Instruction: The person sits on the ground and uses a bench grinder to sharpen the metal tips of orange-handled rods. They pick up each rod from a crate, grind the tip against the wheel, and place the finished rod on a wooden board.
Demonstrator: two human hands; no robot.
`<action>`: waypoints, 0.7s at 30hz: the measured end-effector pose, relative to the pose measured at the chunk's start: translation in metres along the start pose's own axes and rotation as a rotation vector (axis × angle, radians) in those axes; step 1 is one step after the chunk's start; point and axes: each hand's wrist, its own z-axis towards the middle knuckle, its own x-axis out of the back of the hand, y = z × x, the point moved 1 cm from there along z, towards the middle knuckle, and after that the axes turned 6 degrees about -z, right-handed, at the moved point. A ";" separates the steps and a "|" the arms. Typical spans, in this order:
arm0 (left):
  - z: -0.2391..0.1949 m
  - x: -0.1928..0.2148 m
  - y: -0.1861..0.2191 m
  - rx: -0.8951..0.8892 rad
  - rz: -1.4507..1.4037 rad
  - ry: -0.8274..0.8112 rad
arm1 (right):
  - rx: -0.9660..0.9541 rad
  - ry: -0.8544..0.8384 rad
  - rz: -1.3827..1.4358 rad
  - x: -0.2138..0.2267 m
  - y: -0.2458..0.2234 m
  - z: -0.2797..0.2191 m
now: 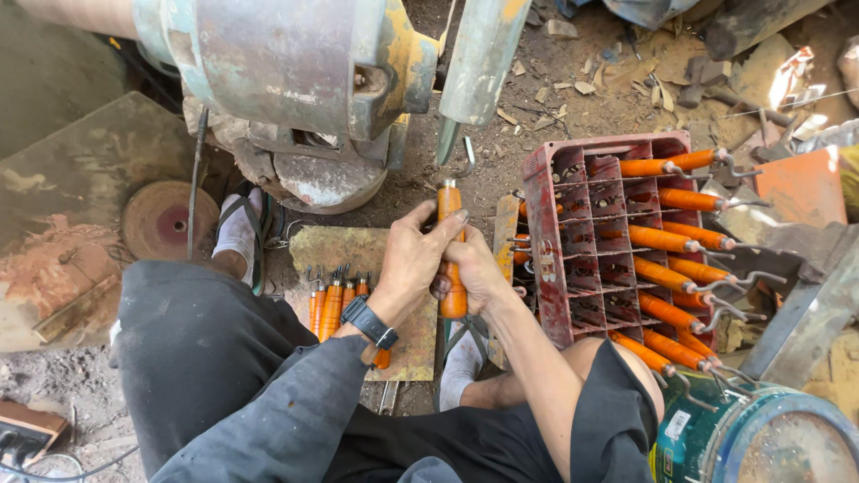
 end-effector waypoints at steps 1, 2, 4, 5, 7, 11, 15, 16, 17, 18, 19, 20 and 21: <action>-0.003 0.000 0.000 0.080 0.016 0.006 | -0.003 -0.025 0.030 0.004 0.003 -0.002; -0.005 0.001 0.001 0.061 0.009 -0.019 | -0.008 -0.046 0.059 0.006 0.005 -0.005; -0.007 0.001 0.002 0.020 -0.002 -0.067 | 0.002 -0.063 0.085 0.009 0.006 -0.010; -0.008 0.000 0.001 0.035 -0.001 -0.073 | 0.007 -0.073 0.099 0.008 0.005 -0.013; -0.005 -0.001 0.001 0.050 0.010 -0.090 | 0.037 0.015 0.034 0.004 -0.001 -0.018; -0.001 -0.011 -0.009 0.098 -0.193 -0.234 | 0.183 0.157 -0.105 -0.002 -0.017 -0.038; 0.005 -0.022 -0.015 0.103 -0.305 -0.385 | 0.342 0.575 -1.087 -0.001 -0.039 -0.056; 0.005 -0.024 -0.016 0.112 -0.341 -0.404 | 0.389 0.612 -1.067 -0.003 -0.041 -0.058; 0.006 -0.025 -0.016 0.121 -0.356 -0.416 | 0.436 0.648 -1.046 -0.005 -0.043 -0.060; 0.009 -0.025 -0.015 0.133 -0.369 -0.432 | 0.446 0.644 -1.041 -0.007 -0.045 -0.061; 0.011 -0.025 -0.015 0.145 -0.382 -0.448 | 0.455 0.639 -1.035 -0.008 -0.048 -0.061; 0.013 -0.027 -0.013 0.147 -0.391 -0.452 | 0.469 0.638 -1.029 -0.008 -0.054 -0.060; 0.014 -0.028 -0.011 0.150 -0.399 -0.456 | 0.360 0.608 -0.979 -0.008 -0.059 -0.060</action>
